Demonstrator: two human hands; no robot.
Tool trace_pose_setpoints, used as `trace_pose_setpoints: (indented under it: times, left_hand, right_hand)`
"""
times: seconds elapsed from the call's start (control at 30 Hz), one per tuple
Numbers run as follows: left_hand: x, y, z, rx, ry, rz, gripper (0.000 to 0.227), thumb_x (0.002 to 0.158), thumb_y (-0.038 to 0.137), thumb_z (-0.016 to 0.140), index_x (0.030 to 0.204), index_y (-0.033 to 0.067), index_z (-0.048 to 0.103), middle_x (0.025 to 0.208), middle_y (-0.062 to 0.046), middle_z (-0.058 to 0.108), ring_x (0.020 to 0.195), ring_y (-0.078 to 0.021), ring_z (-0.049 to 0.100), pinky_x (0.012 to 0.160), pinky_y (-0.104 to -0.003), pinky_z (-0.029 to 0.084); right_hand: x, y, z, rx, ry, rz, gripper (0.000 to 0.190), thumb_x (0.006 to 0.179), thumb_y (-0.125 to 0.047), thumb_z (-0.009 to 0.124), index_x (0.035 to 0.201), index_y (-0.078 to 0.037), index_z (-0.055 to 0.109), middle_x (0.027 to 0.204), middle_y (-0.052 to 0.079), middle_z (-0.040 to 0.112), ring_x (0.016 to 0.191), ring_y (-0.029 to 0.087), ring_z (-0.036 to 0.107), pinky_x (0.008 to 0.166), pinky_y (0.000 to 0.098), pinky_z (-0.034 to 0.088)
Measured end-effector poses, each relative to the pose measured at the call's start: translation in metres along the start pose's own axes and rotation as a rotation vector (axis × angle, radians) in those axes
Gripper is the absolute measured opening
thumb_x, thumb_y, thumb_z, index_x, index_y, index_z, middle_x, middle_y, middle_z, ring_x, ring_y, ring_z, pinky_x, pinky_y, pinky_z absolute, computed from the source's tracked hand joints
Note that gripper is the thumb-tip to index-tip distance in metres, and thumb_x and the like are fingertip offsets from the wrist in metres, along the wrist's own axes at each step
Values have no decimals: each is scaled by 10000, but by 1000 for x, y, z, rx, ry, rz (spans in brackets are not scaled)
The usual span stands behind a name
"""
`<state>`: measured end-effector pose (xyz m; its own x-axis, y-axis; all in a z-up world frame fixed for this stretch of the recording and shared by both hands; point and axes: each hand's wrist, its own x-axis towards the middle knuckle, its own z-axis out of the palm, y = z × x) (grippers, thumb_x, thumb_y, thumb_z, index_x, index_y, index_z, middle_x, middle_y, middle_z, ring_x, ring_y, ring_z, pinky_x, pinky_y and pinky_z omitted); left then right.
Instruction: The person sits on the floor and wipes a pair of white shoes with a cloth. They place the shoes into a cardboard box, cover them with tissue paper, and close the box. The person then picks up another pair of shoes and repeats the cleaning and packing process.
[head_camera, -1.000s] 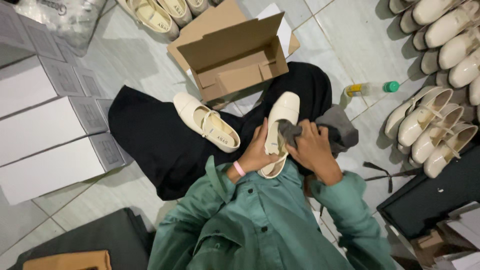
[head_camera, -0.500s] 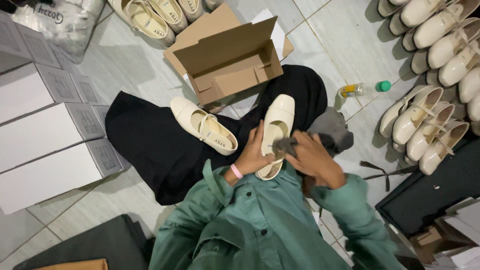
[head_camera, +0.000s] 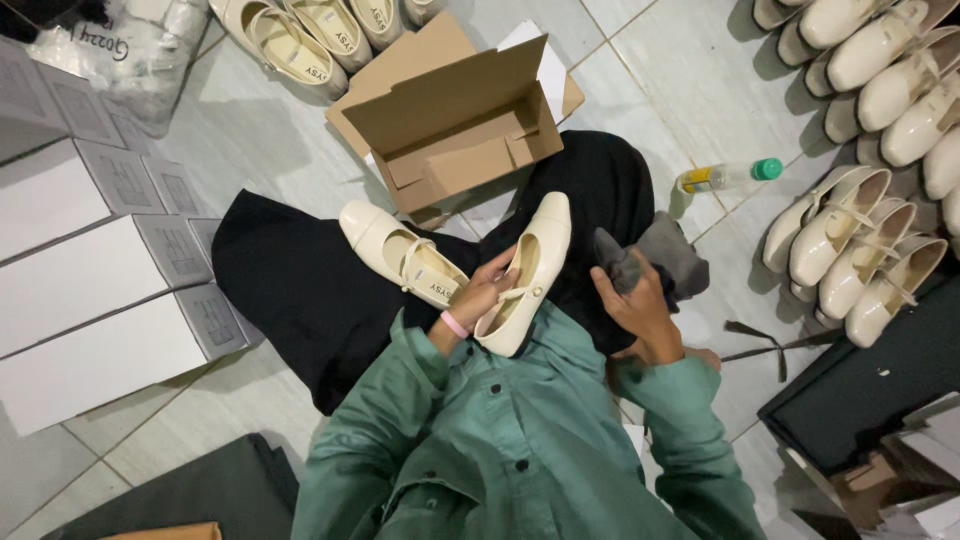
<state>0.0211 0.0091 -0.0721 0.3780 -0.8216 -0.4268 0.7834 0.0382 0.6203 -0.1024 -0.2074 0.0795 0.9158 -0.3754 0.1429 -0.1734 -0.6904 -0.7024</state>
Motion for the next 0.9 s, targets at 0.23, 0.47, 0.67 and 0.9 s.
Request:
trace_pose_setpoints:
  times: [0.23,0.47,0.67,0.9]
  left_hand:
    - [0,-5,-4,-42,-5,3,573,1064,139,567,1609,107,392,1211,-91,699,1004,-134,679,869,-285,562]
    - [-1,-6,-6,-2,-12,30,578,1074,135,558,1622,102,377,1304,-70,659,1064,-113,636,924,-272,528]
    - [-3,-3,0,211,11,104,559,1076,141,548,1602,63,378,1499,-32,556,1287,-95,526,1082,-253,440]
    - [1,-3,2,256,3,126,540,1093,127,533,1603,34,386,1536,-65,534,1327,-113,502,1118,-267,418]
  right_hand:
    - [28,-13,3,-179,-114,-114,237,917,-34,734,1154,-38,732,939,177,648,788,389,629,695,451,520]
    - [33,-3,-6,-248,-425,-429,269,617,-98,740,873,-44,676,953,112,609,799,341,621,750,466,517]
    - [43,7,-9,-463,-484,-351,219,644,-157,792,793,-52,670,996,107,635,762,332,618,720,437,517]
    - [56,17,-22,-412,-457,-402,309,623,-143,773,924,-99,720,937,111,637,694,338,588,631,433,494]
